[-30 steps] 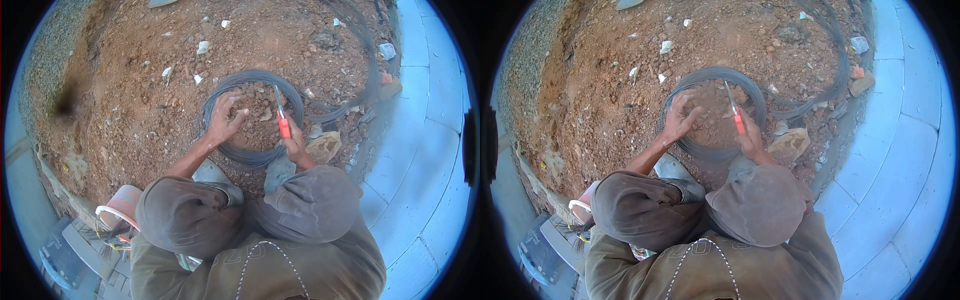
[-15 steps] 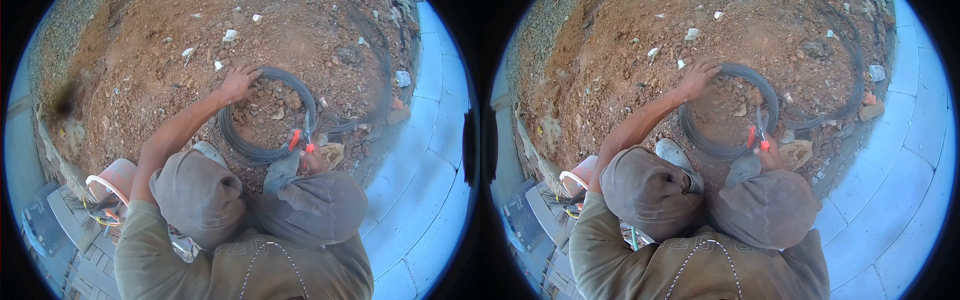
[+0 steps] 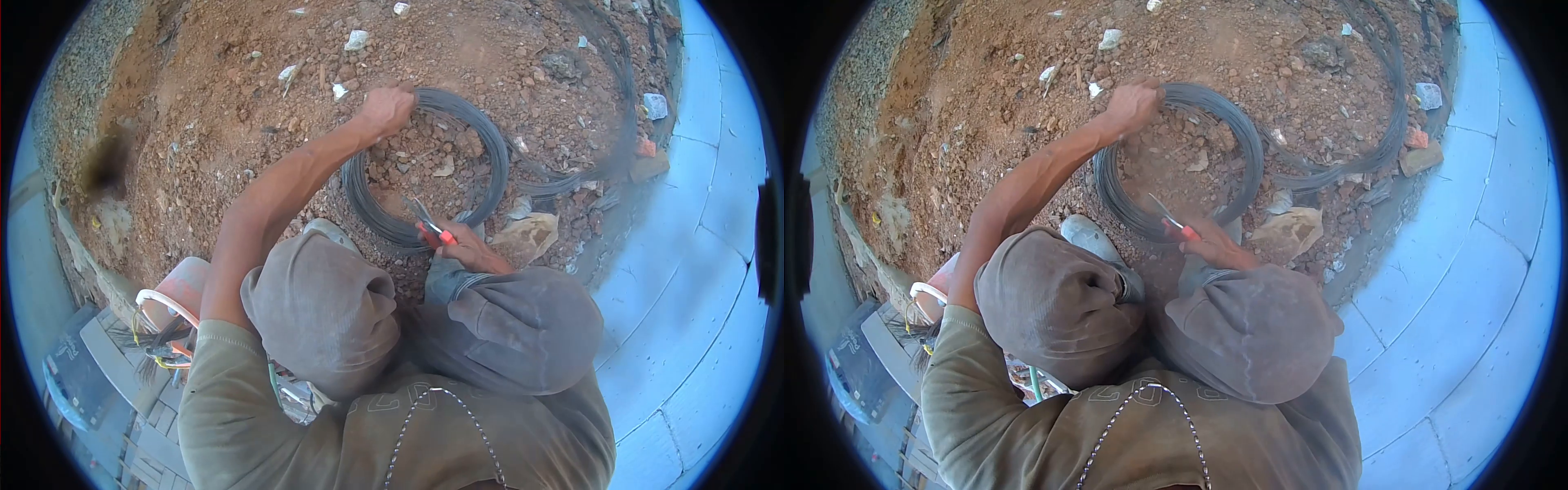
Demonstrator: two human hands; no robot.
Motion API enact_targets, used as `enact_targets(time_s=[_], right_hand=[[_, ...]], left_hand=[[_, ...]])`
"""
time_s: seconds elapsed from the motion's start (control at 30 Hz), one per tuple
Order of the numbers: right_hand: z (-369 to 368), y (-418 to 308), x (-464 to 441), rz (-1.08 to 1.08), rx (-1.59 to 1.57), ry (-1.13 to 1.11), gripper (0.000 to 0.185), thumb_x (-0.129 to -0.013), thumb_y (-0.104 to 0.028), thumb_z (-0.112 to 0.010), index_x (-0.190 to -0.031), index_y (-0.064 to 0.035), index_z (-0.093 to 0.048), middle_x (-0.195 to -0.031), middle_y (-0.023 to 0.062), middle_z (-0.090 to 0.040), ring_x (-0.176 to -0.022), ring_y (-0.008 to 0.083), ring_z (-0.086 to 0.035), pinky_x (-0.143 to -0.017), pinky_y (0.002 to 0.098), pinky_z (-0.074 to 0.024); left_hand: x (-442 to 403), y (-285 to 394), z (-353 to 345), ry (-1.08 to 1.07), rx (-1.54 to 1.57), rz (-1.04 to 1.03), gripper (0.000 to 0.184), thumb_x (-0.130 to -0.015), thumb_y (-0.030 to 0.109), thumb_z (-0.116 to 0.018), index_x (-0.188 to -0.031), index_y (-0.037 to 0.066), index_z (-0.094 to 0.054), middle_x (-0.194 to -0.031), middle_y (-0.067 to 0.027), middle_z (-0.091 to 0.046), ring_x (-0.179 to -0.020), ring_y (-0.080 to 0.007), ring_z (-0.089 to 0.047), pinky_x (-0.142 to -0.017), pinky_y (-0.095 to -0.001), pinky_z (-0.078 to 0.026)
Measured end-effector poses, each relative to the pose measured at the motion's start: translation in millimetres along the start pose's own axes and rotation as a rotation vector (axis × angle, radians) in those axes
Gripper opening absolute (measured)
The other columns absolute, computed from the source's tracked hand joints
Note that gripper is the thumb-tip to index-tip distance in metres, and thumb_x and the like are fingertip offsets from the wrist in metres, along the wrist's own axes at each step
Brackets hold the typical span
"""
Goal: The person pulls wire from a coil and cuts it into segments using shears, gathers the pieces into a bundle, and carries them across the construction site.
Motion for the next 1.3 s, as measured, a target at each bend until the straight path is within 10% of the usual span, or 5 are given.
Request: enact_targets(time_s=[0.4, 0.47, 0.77, 0.93, 1.3], right_hand=[[15, 37, -15, 0.046, -0.147, 0.261, 0.047, -0.068, -0.024, -0.054, -0.108, -0.0002, -0.054, -0.084, 0.0032, -0.052, -0.079, 0.0146, -0.047, -0.071, 0.0288, -0.038], [15, 29, -12, 0.031, -0.143, 0.273, 0.046, -0.067, -0.024, -0.054, -0.107, -0.0003, -0.054, -0.084, 0.0029, -0.052, -0.079, 0.0145, -0.047, -0.071, 0.029, -0.0378], [19, 11, 19, 0.035, -0.084, 0.125, 0.058, -0.066, -0.024, -0.053, -0.119, -0.0002, -0.05, -0.101, 0.0089, -0.056, -0.096, 0.0184, -0.051, -0.086, 0.0314, -0.038], [17, 29, 42, -0.077, -0.215, 0.026, 0.068, -0.063, -0.021, -0.053, -0.126, 0.0026, -0.045, -0.108, 0.0092, -0.056, -0.105, 0.0187, -0.05, -0.092, 0.0288, -0.0346], [22, 43, 60, 0.004, -0.294, 0.147, 0.06, -0.065, -0.015, -0.058, -0.123, 0.0003, -0.048, -0.101, 0.0079, -0.056, -0.096, 0.0168, -0.052, -0.087, 0.0313, -0.0387]], left_hand=[[-18, 26, 65, -0.242, 0.527, 0.178, 0.04, -0.082, 0.029, -0.06, -0.114, 0.004, -0.059, -0.09, -0.0192, -0.066, -0.084, -0.0305, -0.064, -0.081, -0.0409, -0.049], [-5, 16, 67, -0.633, 0.728, 0.393, 0.048, -0.08, 0.034, -0.063, -0.12, 0.009, -0.057, -0.093, -0.0167, -0.067, -0.082, -0.0297, -0.064, -0.083, -0.04, -0.048], [55, -19, 69, -0.524, 0.134, 0.442, 0.038, -0.072, 0.03, -0.068, -0.102, 0.007, -0.067, -0.106, -0.0149, -0.061, -0.107, -0.0299, -0.053, -0.093, -0.0425, -0.041], [98, -17, 59, -0.264, 0.666, 0.438, 0.026, -0.074, 0.02, -0.069, -0.096, 0.006, -0.069, -0.128, -0.0098, -0.045, -0.12, -0.0291, -0.043, -0.102, -0.0424, -0.033], [38, 78, 112, -0.235, 0.764, -0.178, 0.035, -0.082, 0.032, -0.061, -0.106, 0.007, -0.065, -0.134, -0.0148, -0.042, -0.118, -0.0331, -0.046, -0.098, -0.0431, -0.036]])
Point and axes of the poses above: each hand's wrist, its own x-axis away from the middle knuckle, its own z-axis out of the back of the hand, y = z × x, the point moved 1 cm from there along -x, towards the middle knuckle
